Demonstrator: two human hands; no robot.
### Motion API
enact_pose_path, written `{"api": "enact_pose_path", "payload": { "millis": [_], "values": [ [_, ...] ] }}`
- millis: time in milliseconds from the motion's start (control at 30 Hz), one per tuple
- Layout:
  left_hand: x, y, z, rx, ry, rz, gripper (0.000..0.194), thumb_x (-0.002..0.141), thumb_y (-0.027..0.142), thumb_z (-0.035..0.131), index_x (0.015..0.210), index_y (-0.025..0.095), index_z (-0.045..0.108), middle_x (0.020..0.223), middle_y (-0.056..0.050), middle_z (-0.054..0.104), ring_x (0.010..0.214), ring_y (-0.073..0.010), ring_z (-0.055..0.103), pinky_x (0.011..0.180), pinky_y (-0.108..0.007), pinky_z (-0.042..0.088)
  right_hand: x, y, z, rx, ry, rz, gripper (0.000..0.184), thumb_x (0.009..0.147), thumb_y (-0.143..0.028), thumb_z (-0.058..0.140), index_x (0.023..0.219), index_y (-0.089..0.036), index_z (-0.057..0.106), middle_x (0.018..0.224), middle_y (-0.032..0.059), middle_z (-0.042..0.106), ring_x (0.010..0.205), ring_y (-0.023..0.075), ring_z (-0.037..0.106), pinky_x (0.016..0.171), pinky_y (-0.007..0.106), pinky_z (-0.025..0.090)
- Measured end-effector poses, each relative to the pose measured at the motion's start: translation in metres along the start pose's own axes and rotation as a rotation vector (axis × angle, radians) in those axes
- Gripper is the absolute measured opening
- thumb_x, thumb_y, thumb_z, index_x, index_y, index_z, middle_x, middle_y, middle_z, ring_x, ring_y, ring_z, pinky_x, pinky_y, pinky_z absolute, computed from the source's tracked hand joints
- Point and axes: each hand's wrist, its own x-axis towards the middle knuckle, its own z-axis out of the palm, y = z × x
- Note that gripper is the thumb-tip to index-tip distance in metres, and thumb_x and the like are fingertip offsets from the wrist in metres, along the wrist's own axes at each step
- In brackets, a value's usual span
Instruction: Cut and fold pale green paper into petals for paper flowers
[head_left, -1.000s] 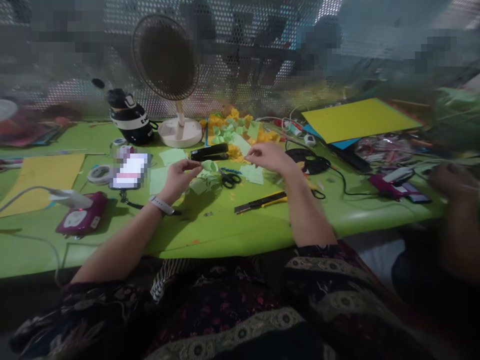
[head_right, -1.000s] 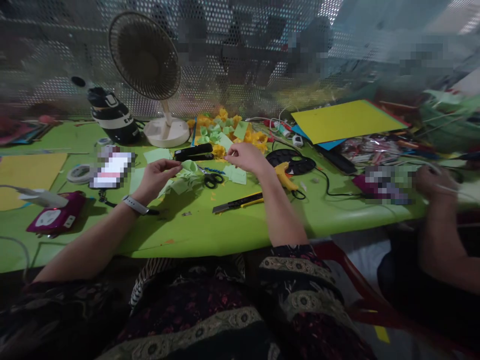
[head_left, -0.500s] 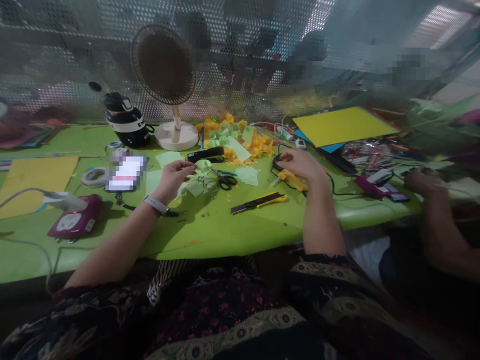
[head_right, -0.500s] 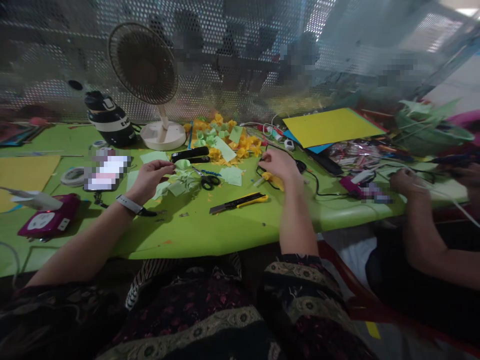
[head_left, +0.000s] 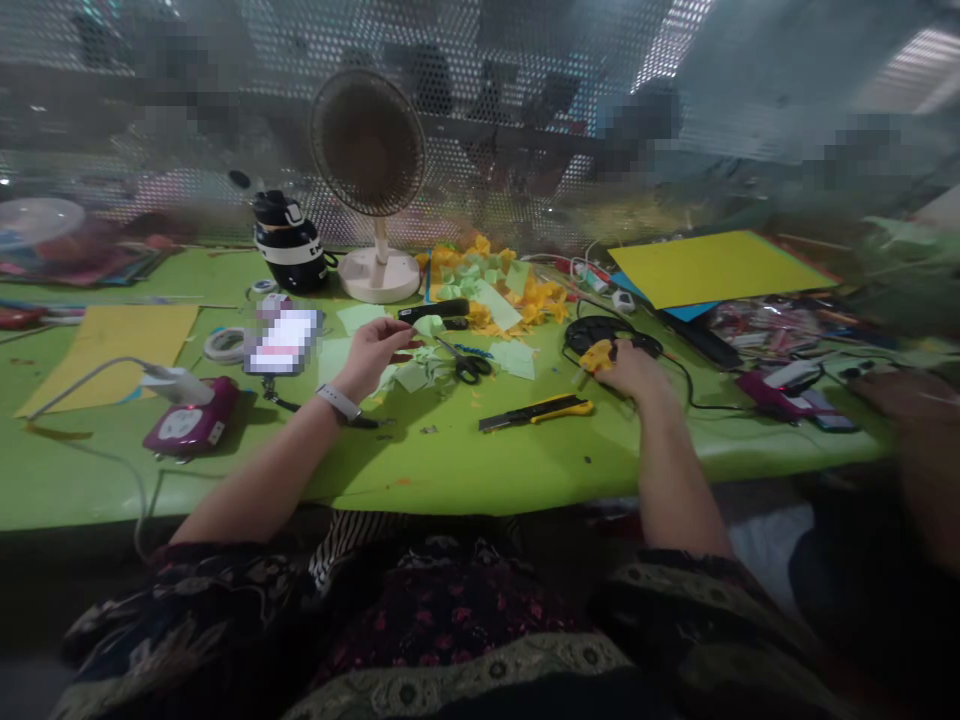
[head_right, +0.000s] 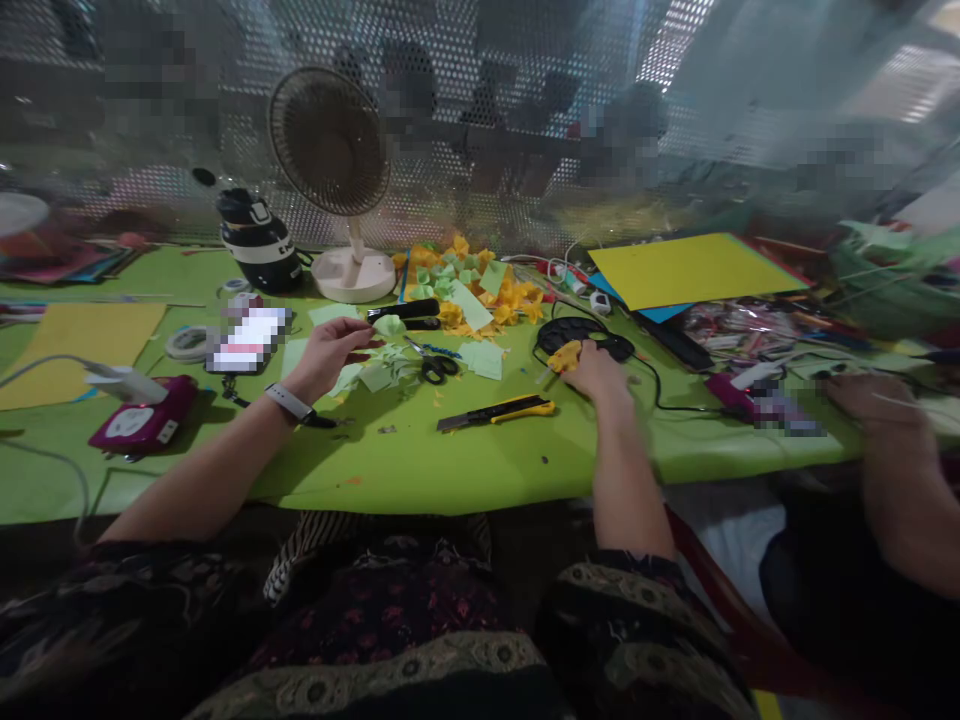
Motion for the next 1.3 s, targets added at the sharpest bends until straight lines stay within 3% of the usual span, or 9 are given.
{"api": "enact_pose_path", "payload": {
  "millis": [300,500,633,733,833,967,1100,1300],
  "values": [
    [0.003,-0.006,0.004,-0.080,-0.051,0.109,0.027,0.078,0.027,0.078,0.086,0.018,0.055,0.081,-0.003,0.070,0.080,-0.0186,0.076,0.072,-0.032,0.060,0.003,0.004,0.003,0.155,0.077,0.025,0.072,0.080,-0.038,0.070,0.141,-0.007,0.046,0.129,0.0271,0.063,0.119,0.0380,0.063,0.096,0.043,0.049],
    [0.011,-0.016,0.003,-0.002,-0.030,0.257,0.035,0.068,0.022,0.083,0.093,0.017,0.060,0.083,-0.003,0.071,0.080,-0.0141,0.071,0.076,-0.029,0.057,0.002,-0.001,-0.012,0.615,0.467,0.046,0.071,0.073,-0.037,0.066,0.138,-0.018,0.045,0.127,0.0198,0.065,0.117,0.0355,0.066,0.095,0.047,0.052],
    [0.009,-0.016,0.002,0.107,0.001,0.330,0.031,0.066,0.025,0.085,0.086,0.017,0.062,0.080,-0.002,0.069,0.076,-0.0129,0.066,0.074,-0.028,0.055,-0.007,-0.024,-0.027,0.976,0.607,-0.077,0.060,0.066,-0.040,0.071,0.120,-0.022,0.051,0.112,0.0151,0.071,0.096,0.0326,0.070,0.079,0.045,0.057],
    [0.005,-0.014,0.003,0.162,0.010,0.331,0.031,0.065,0.028,0.086,0.081,0.017,0.061,0.076,0.000,0.067,0.069,-0.0120,0.063,0.069,-0.027,0.053,-0.027,-0.053,-0.038,1.162,0.470,-0.186,0.045,0.066,-0.046,0.073,0.099,-0.021,0.057,0.090,0.0078,0.069,0.061,0.0200,0.059,0.054,0.036,0.051],
    [0.003,-0.012,0.004,0.177,0.027,0.343,0.029,0.066,0.028,0.085,0.079,0.018,0.061,0.072,0.001,0.065,0.065,-0.0111,0.060,0.065,-0.026,0.050,-0.052,-0.086,-0.047,1.332,0.317,-0.362,0.037,0.066,-0.045,0.077,0.089,-0.021,0.060,0.081,0.0028,0.064,0.053,0.0122,0.047,0.046,0.029,0.042],
    [0.003,-0.011,0.004,0.217,0.062,0.394,0.024,0.069,0.025,0.082,0.078,0.018,0.061,0.071,0.001,0.065,0.066,-0.0113,0.061,0.066,-0.026,0.050,-0.078,-0.126,-0.053,1.333,0.034,-0.502,0.034,0.069,-0.046,0.076,0.086,-0.021,0.060,0.075,0.0003,0.063,0.052,0.0101,0.044,0.045,0.026,0.037],
    [0.003,-0.012,0.004,0.243,0.096,0.432,0.022,0.068,0.023,0.081,0.077,0.019,0.061,0.073,0.001,0.065,0.066,-0.0112,0.061,0.067,-0.026,0.051,-0.092,-0.153,-0.049,1.249,-0.147,-0.681,0.037,0.069,-0.042,0.077,0.093,-0.022,0.058,0.088,0.0024,0.069,0.067,0.0153,0.059,0.057,0.028,0.047],
    [-0.002,-0.010,0.006,0.223,0.114,0.383,0.023,0.069,0.024,0.080,0.079,0.020,0.060,0.075,0.000,0.067,0.070,-0.0128,0.064,0.070,-0.028,0.054,-0.104,-0.163,-0.032,1.127,-0.159,-0.749,0.030,0.073,-0.043,0.071,0.088,-0.022,0.055,0.082,0.0014,0.066,0.069,0.0168,0.058,0.063,0.031,0.047]
  ]
}}
